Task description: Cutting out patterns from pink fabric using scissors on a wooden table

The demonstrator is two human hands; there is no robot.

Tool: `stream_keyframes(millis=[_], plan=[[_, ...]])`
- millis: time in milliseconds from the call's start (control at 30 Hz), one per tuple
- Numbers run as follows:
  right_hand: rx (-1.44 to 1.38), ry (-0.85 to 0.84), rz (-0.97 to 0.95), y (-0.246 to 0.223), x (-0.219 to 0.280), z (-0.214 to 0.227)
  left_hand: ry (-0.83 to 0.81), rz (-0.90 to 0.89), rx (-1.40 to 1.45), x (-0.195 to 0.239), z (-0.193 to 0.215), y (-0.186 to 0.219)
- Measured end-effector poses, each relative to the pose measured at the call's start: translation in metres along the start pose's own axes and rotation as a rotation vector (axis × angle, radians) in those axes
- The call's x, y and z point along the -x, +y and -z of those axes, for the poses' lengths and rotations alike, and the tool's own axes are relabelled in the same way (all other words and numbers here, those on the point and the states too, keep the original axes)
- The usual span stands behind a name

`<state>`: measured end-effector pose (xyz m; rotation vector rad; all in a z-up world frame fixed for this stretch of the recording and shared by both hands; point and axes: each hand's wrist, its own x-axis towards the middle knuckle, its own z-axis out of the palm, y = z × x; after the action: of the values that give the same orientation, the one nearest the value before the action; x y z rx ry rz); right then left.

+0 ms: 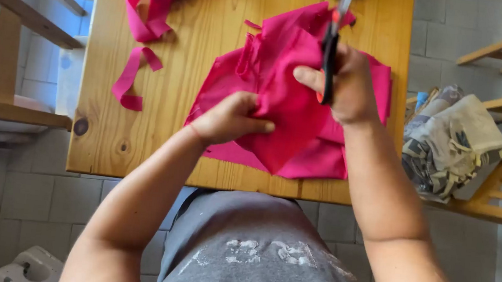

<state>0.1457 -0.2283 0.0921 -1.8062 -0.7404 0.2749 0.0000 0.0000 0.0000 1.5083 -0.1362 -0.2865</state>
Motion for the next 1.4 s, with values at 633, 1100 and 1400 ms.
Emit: stream_keyframes(millis=[633, 1100, 1400], plan=[[0.307, -0.156, -0.381, 0.194, 0.092, -0.102, 0.778, 0.779, -1.139, 0.154, 0.052, -0.139], [0.661, -0.104, -0.49, 0.214, 0.068, -0.139, 0.235, 0.126, -1.423, 0.044, 0.117, -0.262], [0.124, -0.021, -0.358, 0.173, 0.079, -0.101, 0.13, 0.42, -0.867, 0.039, 0.122, -0.189]])
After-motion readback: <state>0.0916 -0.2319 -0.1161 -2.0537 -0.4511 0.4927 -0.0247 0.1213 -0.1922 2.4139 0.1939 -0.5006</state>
